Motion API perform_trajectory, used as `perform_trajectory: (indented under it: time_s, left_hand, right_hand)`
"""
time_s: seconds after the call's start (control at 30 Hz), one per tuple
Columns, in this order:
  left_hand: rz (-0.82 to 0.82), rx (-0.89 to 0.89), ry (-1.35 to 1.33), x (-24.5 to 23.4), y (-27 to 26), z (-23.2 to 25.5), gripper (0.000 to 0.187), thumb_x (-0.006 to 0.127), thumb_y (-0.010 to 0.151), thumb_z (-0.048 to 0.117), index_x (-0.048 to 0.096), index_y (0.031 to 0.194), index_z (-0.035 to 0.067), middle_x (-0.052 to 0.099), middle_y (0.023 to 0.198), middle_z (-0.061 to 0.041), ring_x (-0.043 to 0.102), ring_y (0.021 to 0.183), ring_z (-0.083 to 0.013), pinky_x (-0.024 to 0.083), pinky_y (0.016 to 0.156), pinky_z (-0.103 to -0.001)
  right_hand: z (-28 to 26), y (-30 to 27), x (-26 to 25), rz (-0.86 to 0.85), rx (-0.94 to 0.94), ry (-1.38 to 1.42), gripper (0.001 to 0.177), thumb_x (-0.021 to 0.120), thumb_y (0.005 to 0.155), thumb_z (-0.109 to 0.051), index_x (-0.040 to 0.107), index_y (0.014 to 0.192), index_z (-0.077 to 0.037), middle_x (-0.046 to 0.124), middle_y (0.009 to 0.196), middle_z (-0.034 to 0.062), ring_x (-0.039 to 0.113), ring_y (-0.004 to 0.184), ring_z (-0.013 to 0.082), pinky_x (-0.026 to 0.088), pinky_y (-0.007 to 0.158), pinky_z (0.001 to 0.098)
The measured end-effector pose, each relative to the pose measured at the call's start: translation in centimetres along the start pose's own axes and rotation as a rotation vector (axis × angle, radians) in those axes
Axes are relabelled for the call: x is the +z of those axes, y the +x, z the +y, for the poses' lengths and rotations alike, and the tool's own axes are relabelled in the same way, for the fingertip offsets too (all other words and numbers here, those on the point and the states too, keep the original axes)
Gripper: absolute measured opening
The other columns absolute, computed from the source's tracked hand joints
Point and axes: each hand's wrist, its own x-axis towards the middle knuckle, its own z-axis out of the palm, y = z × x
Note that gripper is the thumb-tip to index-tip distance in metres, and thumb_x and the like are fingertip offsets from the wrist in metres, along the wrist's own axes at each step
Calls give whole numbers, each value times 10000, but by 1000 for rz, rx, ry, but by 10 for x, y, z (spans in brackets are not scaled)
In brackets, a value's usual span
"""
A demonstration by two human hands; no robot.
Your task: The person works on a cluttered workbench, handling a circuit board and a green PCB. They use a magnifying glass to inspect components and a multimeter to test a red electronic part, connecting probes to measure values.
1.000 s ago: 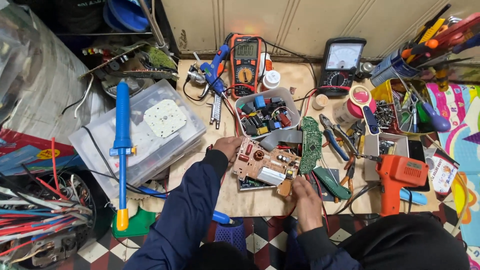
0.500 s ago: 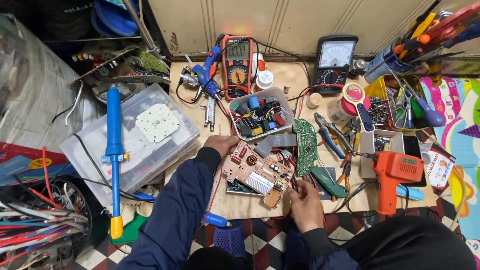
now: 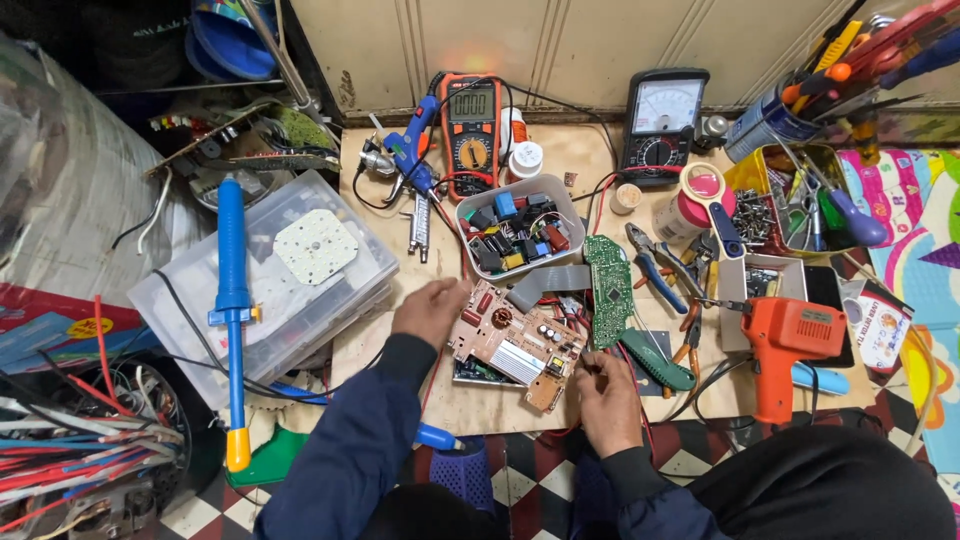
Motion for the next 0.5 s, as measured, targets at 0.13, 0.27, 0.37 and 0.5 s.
perform_trajectory:
  time_s: [0.13, 0.27, 0.37, 0.5]
  left_hand:
    - [-72, 60, 76, 11, -9, -19, 804, 668, 813, 780, 775, 1386, 227, 799, 1389, -17, 736, 1277, -218, 554, 1088, -418]
    - [-15, 184, 247, 24, 7, -33, 719, 768, 857, 712, 758, 1387, 227, 783, 1397, -49, 721, 1277, -288, 568, 1033, -494]
    - [31, 210, 266, 31, 25, -43, 599, 837, 830, 635, 759, 1258, 224, 731, 1371, -62, 701, 1228, -331, 574, 1026, -527]
    - [-15, 96, 240, 11, -22, 10, 552, 785, 804, 644, 619, 1171, 266, 771, 1130, -44, 708, 913, -301, 549, 799, -486]
  right_hand:
    - [-4, -16, 9, -29, -168, -264, 482, 716, 990, -191, 611, 1456, -125, 660, 1354, 114, 715, 1149, 300, 585, 981, 479]
    - [9, -18, 21, -30, -164, -583, 556, 677, 992, -245, 541, 1520, -132, 554, 1546, 163, 746, 1086, 501, 597, 840, 638]
    - [29, -2, 26, 28, -174, -646, 549, 654, 1026, -370, 593, 1507, -115, 695, 1434, 147, 726, 1168, 478, 578, 928, 619]
    - [44, 9, 24, 94, -331, -700, 250, 678, 1014, -332, 655, 1109, -101, 732, 1174, 153, 719, 1025, 462, 559, 850, 588]
